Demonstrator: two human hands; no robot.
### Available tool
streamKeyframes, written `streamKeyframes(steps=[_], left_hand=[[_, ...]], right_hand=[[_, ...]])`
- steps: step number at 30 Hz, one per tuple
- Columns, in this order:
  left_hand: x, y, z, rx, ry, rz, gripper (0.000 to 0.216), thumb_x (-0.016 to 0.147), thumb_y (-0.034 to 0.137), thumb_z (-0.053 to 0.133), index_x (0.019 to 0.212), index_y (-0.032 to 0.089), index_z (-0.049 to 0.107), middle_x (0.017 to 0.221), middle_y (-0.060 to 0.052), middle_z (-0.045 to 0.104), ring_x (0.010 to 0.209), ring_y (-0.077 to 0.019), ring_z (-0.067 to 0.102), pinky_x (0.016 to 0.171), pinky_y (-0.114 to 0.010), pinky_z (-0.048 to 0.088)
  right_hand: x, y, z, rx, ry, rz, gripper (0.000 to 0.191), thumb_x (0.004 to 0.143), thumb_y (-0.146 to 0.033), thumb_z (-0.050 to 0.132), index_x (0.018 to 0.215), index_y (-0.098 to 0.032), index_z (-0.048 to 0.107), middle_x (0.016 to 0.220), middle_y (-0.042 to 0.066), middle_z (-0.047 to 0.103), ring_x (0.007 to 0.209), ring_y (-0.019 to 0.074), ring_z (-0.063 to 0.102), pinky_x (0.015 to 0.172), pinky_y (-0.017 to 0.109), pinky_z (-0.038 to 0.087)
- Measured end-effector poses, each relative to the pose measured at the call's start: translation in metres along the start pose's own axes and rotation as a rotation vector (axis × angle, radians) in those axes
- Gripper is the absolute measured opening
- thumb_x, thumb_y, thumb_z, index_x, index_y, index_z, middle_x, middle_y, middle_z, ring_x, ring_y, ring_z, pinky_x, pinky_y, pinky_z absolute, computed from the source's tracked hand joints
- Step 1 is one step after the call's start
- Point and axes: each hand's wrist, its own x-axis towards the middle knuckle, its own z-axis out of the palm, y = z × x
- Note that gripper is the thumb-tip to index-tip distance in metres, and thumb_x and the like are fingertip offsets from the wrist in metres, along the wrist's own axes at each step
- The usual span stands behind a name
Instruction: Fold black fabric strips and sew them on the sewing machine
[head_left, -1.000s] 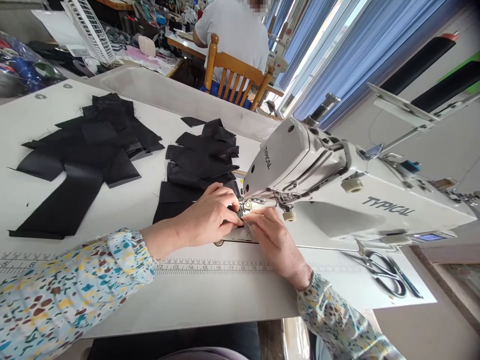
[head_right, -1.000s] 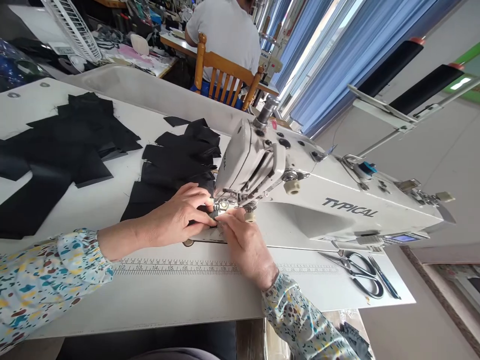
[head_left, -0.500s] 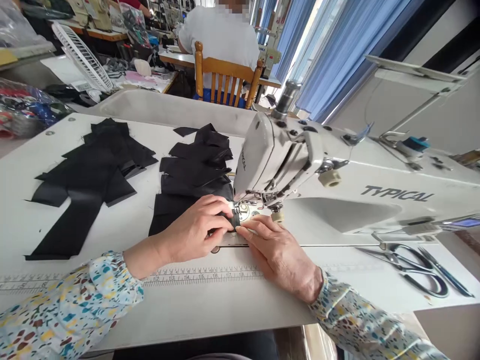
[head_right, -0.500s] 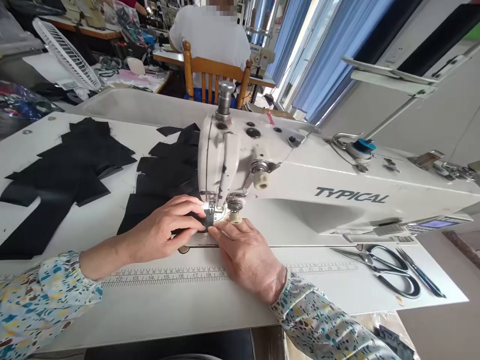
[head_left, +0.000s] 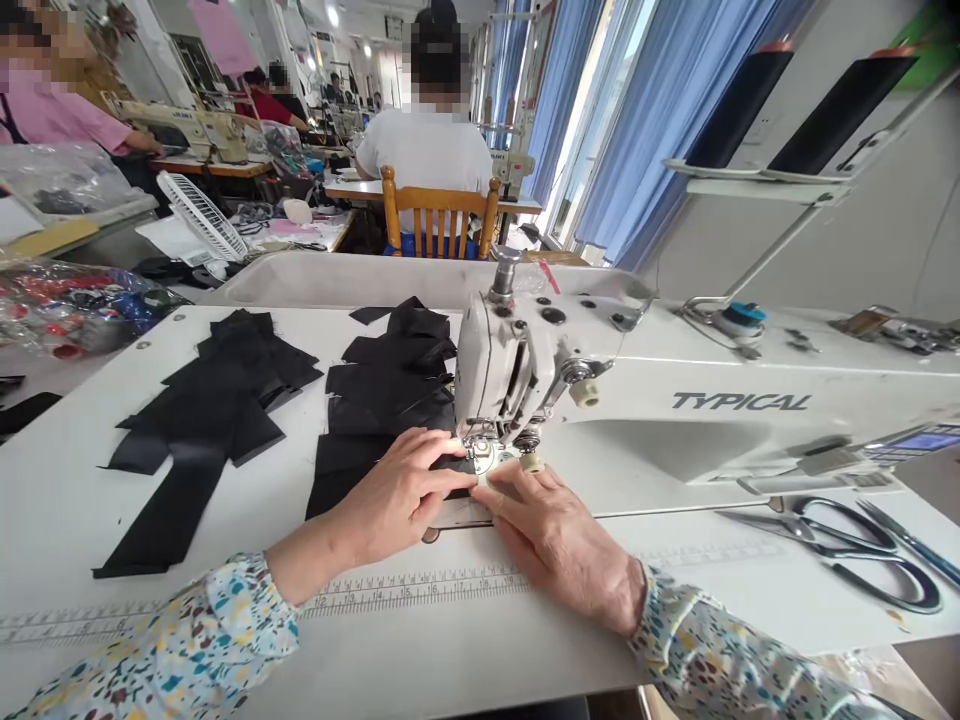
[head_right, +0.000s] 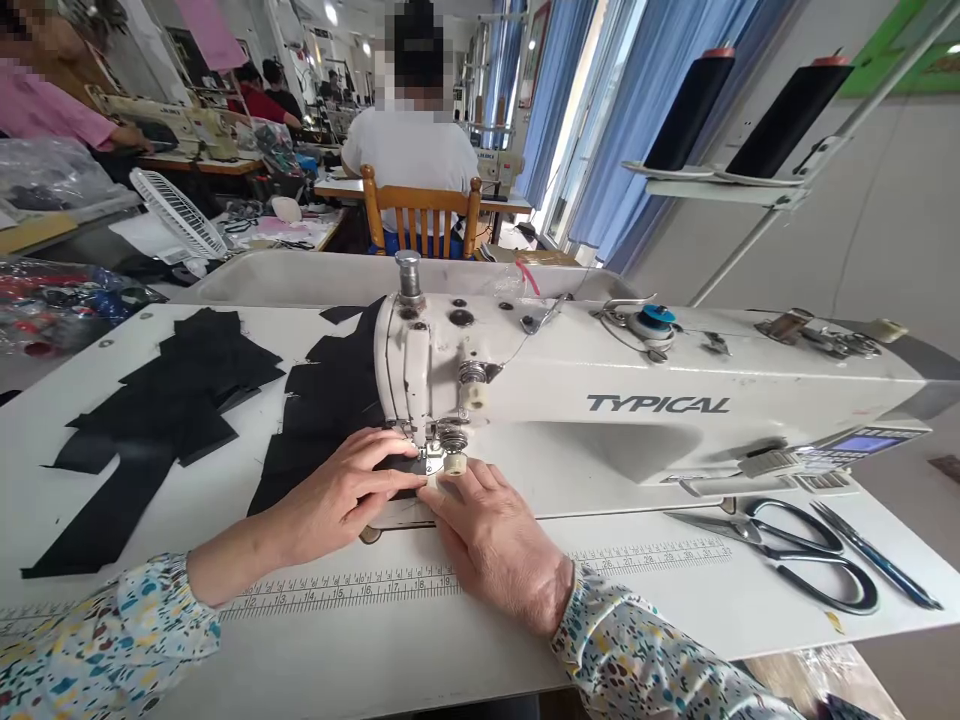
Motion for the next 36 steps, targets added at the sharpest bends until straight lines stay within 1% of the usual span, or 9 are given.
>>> streamKeyframes(steps=[2,6,12,15,19,24,30,34,36], left_hand=[[-0.001,0.001,-0.001,0.016,0.004,0.009,0.048,0.099,0.003,0.043,0.128,0.029,0.070,0.132,-0.007,0.059,0.131,-0.0255,0.049,0.113,-0.050,0.045],[0.000,0.004,-0.001,0.033,0.006,0.015,0.046,0.099,0.004,0.043,0.131,0.026,0.068,0.128,-0.010,0.061,0.130,-0.0254,0.051,0.118,-0.055,0.038],[-0.002,0.007,-0.001,0.079,-0.038,-0.016,0.052,0.096,0.000,0.041,0.133,0.028,0.065,0.131,-0.009,0.059,0.134,-0.0265,0.048,0.120,-0.060,0.033],[-0.003,0.007,-0.004,0.097,-0.081,-0.012,0.054,0.096,-0.001,0.038,0.134,0.028,0.063,0.134,-0.009,0.057,0.135,-0.0258,0.047,0.121,-0.060,0.032],[-0.003,0.007,-0.006,0.119,-0.117,-0.011,0.054,0.097,0.000,0.038,0.137,0.028,0.060,0.133,-0.009,0.057,0.134,-0.0257,0.048,0.122,-0.060,0.031],[0.000,0.007,-0.007,0.151,-0.095,-0.003,0.052,0.098,0.001,0.038,0.137,0.028,0.060,0.127,-0.008,0.060,0.131,-0.0251,0.051,0.121,-0.059,0.032],[0.001,0.005,-0.006,0.164,-0.072,0.010,0.050,0.098,0.002,0.040,0.135,0.028,0.062,0.126,-0.009,0.061,0.126,-0.0247,0.055,0.121,-0.059,0.031],[0.003,0.001,-0.006,0.153,-0.062,0.011,0.051,0.098,0.000,0.040,0.134,0.028,0.063,0.121,-0.008,0.063,0.124,-0.0237,0.056,0.121,-0.060,0.029],[0.004,-0.001,-0.005,0.146,-0.045,0.014,0.050,0.098,0.001,0.041,0.134,0.028,0.063,0.119,-0.007,0.063,0.123,-0.0233,0.057,0.122,-0.060,0.029]], right_hand=[[0.000,0.001,0.001,-0.005,0.000,0.003,0.037,0.101,-0.011,0.048,0.134,-0.020,0.061,0.118,0.011,0.064,0.104,0.0256,0.055,0.092,0.047,0.052],[-0.001,0.003,0.001,-0.012,-0.008,0.008,0.037,0.101,-0.013,0.049,0.134,-0.020,0.062,0.121,0.011,0.064,0.106,0.0266,0.055,0.094,0.047,0.052],[-0.001,0.004,0.000,-0.030,0.005,-0.014,0.038,0.099,-0.014,0.050,0.135,-0.019,0.062,0.121,0.013,0.063,0.108,0.0272,0.057,0.094,0.048,0.052],[-0.001,0.004,-0.002,-0.028,-0.003,-0.011,0.040,0.098,-0.014,0.050,0.136,-0.018,0.063,0.121,0.014,0.063,0.110,0.0287,0.058,0.094,0.049,0.053],[-0.001,0.005,-0.003,-0.027,-0.006,-0.019,0.044,0.096,-0.012,0.051,0.138,-0.016,0.062,0.124,0.016,0.062,0.115,0.0299,0.056,0.098,0.049,0.052],[-0.003,0.008,-0.002,-0.070,-0.026,-0.016,0.048,0.095,-0.013,0.052,0.142,-0.018,0.059,0.122,0.016,0.062,0.113,0.0309,0.056,0.096,0.052,0.053],[0.000,0.009,-0.001,-0.087,-0.001,-0.011,0.043,0.099,-0.017,0.050,0.140,-0.020,0.062,0.120,0.015,0.063,0.110,0.0294,0.056,0.093,0.050,0.054],[0.003,0.011,0.001,-0.105,-0.026,0.026,0.040,0.101,-0.021,0.048,0.138,-0.023,0.064,0.116,0.015,0.063,0.102,0.0277,0.057,0.088,0.048,0.055],[0.004,0.013,0.002,-0.112,-0.036,0.038,0.039,0.102,-0.022,0.047,0.137,-0.023,0.065,0.114,0.015,0.062,0.104,0.0283,0.057,0.088,0.049,0.055]])
